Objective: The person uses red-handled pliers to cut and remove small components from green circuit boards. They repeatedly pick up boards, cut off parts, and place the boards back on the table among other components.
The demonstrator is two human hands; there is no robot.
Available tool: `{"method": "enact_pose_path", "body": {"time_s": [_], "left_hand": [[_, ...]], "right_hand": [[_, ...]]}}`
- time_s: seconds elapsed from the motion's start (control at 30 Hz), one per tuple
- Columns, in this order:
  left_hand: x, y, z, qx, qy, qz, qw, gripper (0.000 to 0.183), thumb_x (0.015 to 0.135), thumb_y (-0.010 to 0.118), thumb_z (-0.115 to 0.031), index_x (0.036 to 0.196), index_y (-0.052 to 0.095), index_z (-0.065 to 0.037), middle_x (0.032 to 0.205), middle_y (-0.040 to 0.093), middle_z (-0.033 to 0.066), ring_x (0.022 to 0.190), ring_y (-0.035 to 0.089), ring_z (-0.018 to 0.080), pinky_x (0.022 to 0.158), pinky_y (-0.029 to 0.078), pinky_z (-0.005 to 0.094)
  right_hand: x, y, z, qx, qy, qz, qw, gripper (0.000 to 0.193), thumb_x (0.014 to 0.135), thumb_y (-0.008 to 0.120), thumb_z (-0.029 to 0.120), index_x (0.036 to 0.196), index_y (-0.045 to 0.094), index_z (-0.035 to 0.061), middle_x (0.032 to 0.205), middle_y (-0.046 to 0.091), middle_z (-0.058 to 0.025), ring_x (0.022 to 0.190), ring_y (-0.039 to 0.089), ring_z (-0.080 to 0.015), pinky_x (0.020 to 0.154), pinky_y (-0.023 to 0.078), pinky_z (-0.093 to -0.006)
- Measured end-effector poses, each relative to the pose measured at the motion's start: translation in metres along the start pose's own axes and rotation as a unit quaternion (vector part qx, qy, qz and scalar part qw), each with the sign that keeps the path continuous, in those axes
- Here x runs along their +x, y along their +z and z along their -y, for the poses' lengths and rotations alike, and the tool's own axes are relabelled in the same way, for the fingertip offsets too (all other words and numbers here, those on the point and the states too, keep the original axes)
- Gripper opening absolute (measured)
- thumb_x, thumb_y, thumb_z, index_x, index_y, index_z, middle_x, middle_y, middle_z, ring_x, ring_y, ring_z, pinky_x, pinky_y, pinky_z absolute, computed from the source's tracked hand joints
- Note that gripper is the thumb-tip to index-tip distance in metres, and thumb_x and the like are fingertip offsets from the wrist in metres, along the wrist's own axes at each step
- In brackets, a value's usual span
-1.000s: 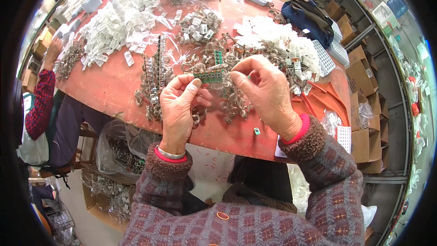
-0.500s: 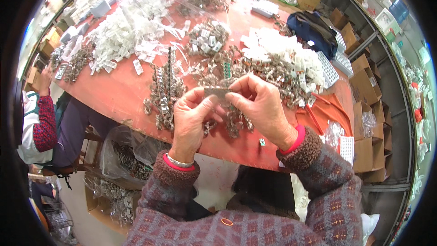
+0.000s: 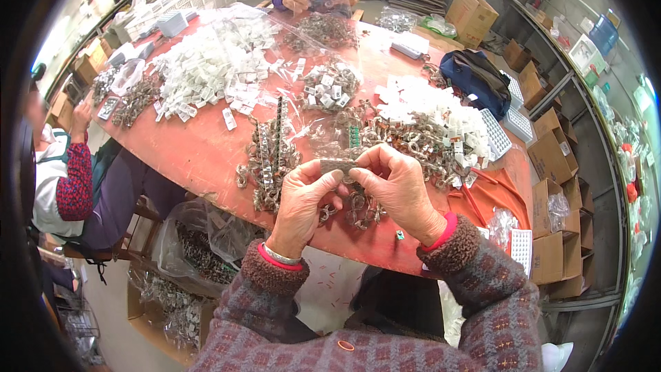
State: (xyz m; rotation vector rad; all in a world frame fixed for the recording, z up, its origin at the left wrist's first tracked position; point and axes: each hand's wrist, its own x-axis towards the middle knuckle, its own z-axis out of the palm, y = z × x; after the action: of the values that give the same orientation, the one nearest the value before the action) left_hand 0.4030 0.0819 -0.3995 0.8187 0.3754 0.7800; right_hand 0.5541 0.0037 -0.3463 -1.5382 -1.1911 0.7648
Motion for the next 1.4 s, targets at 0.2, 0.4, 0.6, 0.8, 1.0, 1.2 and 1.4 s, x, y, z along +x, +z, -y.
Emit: {"method": "enact_pose_path", "body": {"time_s": [0.2,0.4,0.6,0.8,1.0,1.2,1.4], "left_hand": [[0.001,-0.006,0.002,-0.002,-0.016,0.051,0.999,0.014,0.093,0.064,-0.004,0.106,0.068,0.000,0.091,0.069,0.0036,0.074,0.062,0.0079,0.059,0.051,0.0205],[-0.003,-0.001,-0.003,-0.024,-0.038,0.076,0.996,0.015,0.093,0.064,-0.005,0.107,0.067,-0.001,0.088,0.069,0.0028,0.073,0.061,0.0066,0.059,0.050,0.0197],[-0.004,0.004,-0.004,0.046,-0.029,0.038,0.998,0.014,0.091,0.067,-0.006,0.105,0.067,-0.002,0.082,0.069,0.0014,0.063,0.060,0.0050,0.056,0.048,0.0183],[-0.004,0.008,0.002,0.076,0.026,0.017,0.997,0.011,0.092,0.067,-0.006,0.102,0.068,-0.003,0.080,0.068,-0.0002,0.060,0.057,0.0023,0.051,0.045,0.0160],[-0.004,0.009,0.003,0.064,0.008,0.003,0.998,0.008,0.093,0.066,-0.007,0.100,0.067,-0.004,0.080,0.067,-0.0016,0.059,0.055,0.0005,0.049,0.042,0.0154],[-0.003,0.005,0.003,0.092,0.014,0.011,0.996,0.012,0.093,0.065,-0.007,0.105,0.067,-0.002,0.082,0.069,0.0007,0.064,0.060,0.0028,0.055,0.047,0.0161],[-0.006,0.012,0.005,0.093,0.026,-0.017,0.995,0.011,0.094,0.064,-0.007,0.104,0.066,-0.001,0.083,0.069,0.0024,0.062,0.060,0.0043,0.051,0.047,0.0169]], "right_hand": [[0.003,-0.011,0.002,-0.021,-0.020,0.076,0.997,0.008,0.091,0.066,0.004,0.094,0.059,0.0009,0.081,0.060,0.0019,0.069,0.056,-0.0033,0.061,0.048,-0.0198],[0.003,-0.018,0.000,0.045,0.006,0.113,0.993,0.009,0.091,0.065,0.003,0.097,0.059,0.0009,0.082,0.061,0.0015,0.070,0.057,-0.0040,0.061,0.049,-0.0212],[-0.004,-0.015,0.003,-0.057,-0.062,-0.008,0.996,0.011,0.089,0.065,0.000,0.099,0.061,0.0023,0.086,0.057,0.0014,0.072,0.056,-0.0045,0.061,0.048,-0.0205],[-0.014,-0.001,0.007,-0.025,0.018,-0.004,1.000,0.006,0.089,0.063,-0.001,0.094,0.063,0.0015,0.085,0.059,0.0032,0.072,0.052,-0.0019,0.061,0.045,-0.0180],[-0.012,0.001,0.008,0.013,0.013,-0.006,1.000,0.011,0.090,0.064,-0.001,0.100,0.061,0.0008,0.084,0.063,0.0011,0.075,0.058,-0.0028,0.063,0.048,-0.0192],[-0.012,0.005,0.006,-0.012,-0.033,-0.031,0.999,0.011,0.089,0.068,0.002,0.097,0.061,0.0005,0.078,0.065,-0.0006,0.060,0.056,-0.0022,0.050,0.045,-0.0185],[-0.014,0.000,0.003,0.012,0.018,-0.017,1.000,0.009,0.088,0.067,-0.003,0.094,0.061,-0.0010,0.083,0.065,-0.0019,0.071,0.059,-0.0045,0.061,0.050,-0.0201]]}}
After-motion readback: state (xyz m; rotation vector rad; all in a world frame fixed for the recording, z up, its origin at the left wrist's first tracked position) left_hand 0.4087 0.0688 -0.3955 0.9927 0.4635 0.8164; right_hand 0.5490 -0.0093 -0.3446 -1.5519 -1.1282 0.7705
